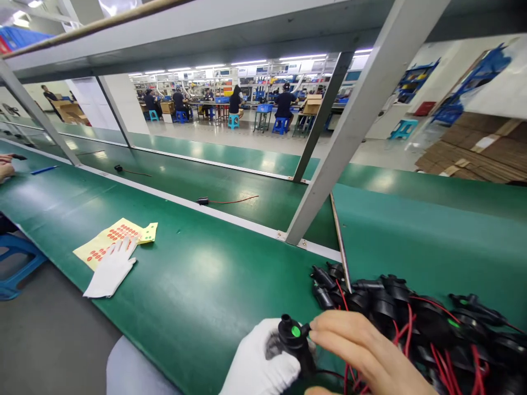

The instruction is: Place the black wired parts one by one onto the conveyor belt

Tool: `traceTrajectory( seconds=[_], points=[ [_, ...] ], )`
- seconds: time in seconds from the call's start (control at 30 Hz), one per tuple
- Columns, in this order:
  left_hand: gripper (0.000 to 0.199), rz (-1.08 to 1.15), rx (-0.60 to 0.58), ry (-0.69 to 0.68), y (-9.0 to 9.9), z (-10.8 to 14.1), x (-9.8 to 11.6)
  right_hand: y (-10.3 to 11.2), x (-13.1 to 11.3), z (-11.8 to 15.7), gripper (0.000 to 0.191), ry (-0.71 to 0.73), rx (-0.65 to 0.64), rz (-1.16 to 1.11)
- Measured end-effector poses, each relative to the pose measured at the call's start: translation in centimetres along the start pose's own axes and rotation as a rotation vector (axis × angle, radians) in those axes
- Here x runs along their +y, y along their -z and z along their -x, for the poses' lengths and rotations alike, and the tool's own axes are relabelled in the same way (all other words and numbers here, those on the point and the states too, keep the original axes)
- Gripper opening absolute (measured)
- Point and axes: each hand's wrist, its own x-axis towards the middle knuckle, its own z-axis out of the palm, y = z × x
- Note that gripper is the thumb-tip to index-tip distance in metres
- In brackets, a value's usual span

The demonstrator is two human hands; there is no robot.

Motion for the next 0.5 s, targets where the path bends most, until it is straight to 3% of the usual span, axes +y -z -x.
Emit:
traceTrajectory(
  seconds=[0.2, 0.33, 0.5],
  points=[
    [0.058, -0.056, 0.058, -0.025, -0.1, 0.0, -1.3, -0.5, -0.3, -0.3, 0.046, 0.051, -0.043, 0.029],
    [0.042, -0.144, 0.054, 0.021, -0.3, 0.5, -0.3, 0.2, -0.4, -1.0, 0.044, 0.08, -0.156, 0.042],
    [0.033, -0.167, 0.085, 0.041, -0.5, 0.7, 1.2, 1.3, -0.8, -2.4, 0.054, 0.116, -0.282, 0.002]
  ],
)
